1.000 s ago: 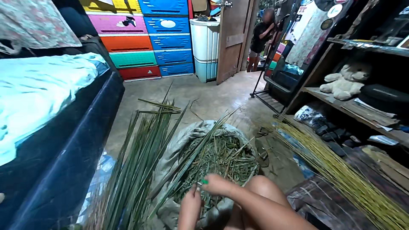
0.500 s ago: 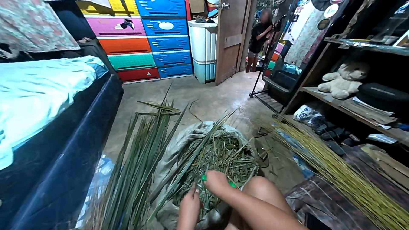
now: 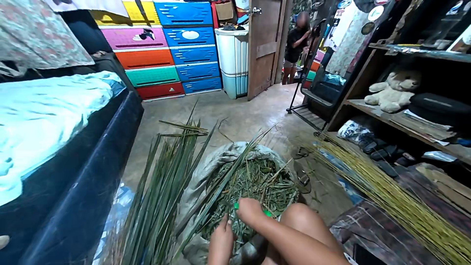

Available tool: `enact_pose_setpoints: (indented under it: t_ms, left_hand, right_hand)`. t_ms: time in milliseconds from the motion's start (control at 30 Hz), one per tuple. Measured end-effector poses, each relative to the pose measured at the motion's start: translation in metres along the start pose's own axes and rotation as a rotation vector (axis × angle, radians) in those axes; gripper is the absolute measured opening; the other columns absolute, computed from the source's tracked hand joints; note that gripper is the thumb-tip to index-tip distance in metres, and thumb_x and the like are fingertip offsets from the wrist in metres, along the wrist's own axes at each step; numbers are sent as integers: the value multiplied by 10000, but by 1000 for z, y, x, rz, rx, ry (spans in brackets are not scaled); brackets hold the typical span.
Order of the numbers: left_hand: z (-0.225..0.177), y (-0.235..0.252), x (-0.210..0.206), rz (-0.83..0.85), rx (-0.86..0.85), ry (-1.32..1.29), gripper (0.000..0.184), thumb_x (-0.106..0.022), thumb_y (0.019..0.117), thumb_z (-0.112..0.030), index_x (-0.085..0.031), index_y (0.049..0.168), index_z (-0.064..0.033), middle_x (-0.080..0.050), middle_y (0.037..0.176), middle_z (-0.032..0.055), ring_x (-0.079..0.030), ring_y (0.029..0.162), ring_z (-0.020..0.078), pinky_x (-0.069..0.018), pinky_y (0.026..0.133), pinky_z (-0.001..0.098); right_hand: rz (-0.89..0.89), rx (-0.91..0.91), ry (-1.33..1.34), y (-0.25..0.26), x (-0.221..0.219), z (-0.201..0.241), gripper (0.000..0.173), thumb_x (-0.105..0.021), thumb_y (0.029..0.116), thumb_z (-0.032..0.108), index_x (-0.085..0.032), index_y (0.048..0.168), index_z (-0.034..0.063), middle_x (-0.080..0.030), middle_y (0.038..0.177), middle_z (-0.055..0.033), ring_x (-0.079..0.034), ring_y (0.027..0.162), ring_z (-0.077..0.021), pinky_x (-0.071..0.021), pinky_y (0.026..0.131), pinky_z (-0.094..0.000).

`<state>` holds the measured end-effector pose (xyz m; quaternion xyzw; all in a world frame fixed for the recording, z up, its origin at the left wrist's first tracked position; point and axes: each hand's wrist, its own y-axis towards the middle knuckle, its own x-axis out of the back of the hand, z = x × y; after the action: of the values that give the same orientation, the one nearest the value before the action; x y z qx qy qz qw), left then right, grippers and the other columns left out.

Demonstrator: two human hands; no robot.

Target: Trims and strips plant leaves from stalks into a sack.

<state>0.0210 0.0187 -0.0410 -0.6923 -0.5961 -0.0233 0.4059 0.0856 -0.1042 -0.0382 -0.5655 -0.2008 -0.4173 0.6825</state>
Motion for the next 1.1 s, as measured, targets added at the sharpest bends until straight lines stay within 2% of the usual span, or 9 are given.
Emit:
enact_pose_setpoints:
  t_ms: [233,400,467,533,633,667,733,900,1100]
  left_hand:
    - [-1,-7,-3,21,-9,24,473,-350,1136,-292,-466,1545,-84,-744,969,174,-703,798,313,-561,755,502]
    - [-2,-7,5,-18,-1,-18,463,-362,1134,-293,-505,1517,-76,-722,1082,204,-700,900,332,-553,841,522]
    - [-3,-7,8,-37,4,-12,421,-358,1126,-253,-602,1388,-31,-718,1057,205,-698,914,335,-545,853,534]
    - [-4,-8,10,-49,9,-15,434,-356,1110,-223,-570,1458,-76,-719,1061,186,-689,904,314,-539,833,511]
    - [-2,-9,8,-32,3,24,432,-344,1131,-267,-560,1445,-62,-721,1080,204,-702,927,343,-544,861,536]
    - [-2,-9,8,-16,2,31,461,-332,1137,-287,-509,1508,-76,-723,1093,208,-707,928,349,-551,867,539]
    - [-4,-8,5,-9,-9,37,482,-319,1139,-304,-432,1574,-129,-732,1058,194,-706,867,330,-555,829,517]
    - [-8,-8,8,-23,-20,26,481,-308,1141,-293,-409,1587,-144,-730,974,179,-687,755,302,-561,735,486]
    - [-16,-16,6,-14,-24,107,478,-326,1134,-288,-418,1587,-167,-738,1021,168,-710,883,319,-553,858,516]
  right_hand:
    - [-66,-59,110,16,17,-23,384,-521,1065,277,-632,1323,16,-656,1331,-230,-631,1250,-408,-507,988,-632]
    - [126,228,181,-9,15,-12,359,-478,1087,277,-644,1231,-7,-660,1172,-244,-644,1104,-379,-488,937,-590]
    - [199,311,151,-24,7,-7,354,-478,1085,270,-651,1189,-22,-657,1112,-246,-642,1044,-378,-484,901,-587]
    - [202,330,95,-33,2,-4,339,-495,1074,270,-662,1154,-14,-666,1096,-243,-652,1038,-389,-490,885,-607]
    - [123,249,-5,-28,-1,-4,350,-508,1069,284,-659,1224,9,-679,1199,-245,-652,1158,-417,-499,942,-638]
    - [96,212,-23,-22,1,-6,355,-511,1068,286,-656,1244,15,-678,1226,-241,-647,1184,-416,-498,954,-638]
    - [66,162,-54,-10,7,-8,358,-507,1067,292,-652,1260,27,-672,1266,-226,-639,1216,-402,-496,968,-631]
    - [-1,126,-55,-10,10,-1,345,-526,1056,284,-652,1257,34,-677,1276,-211,-643,1218,-393,-504,957,-622]
    - [-90,-30,87,10,34,-20,368,-504,1076,300,-632,1304,42,-671,1282,-211,-647,1214,-380,-507,969,-608]
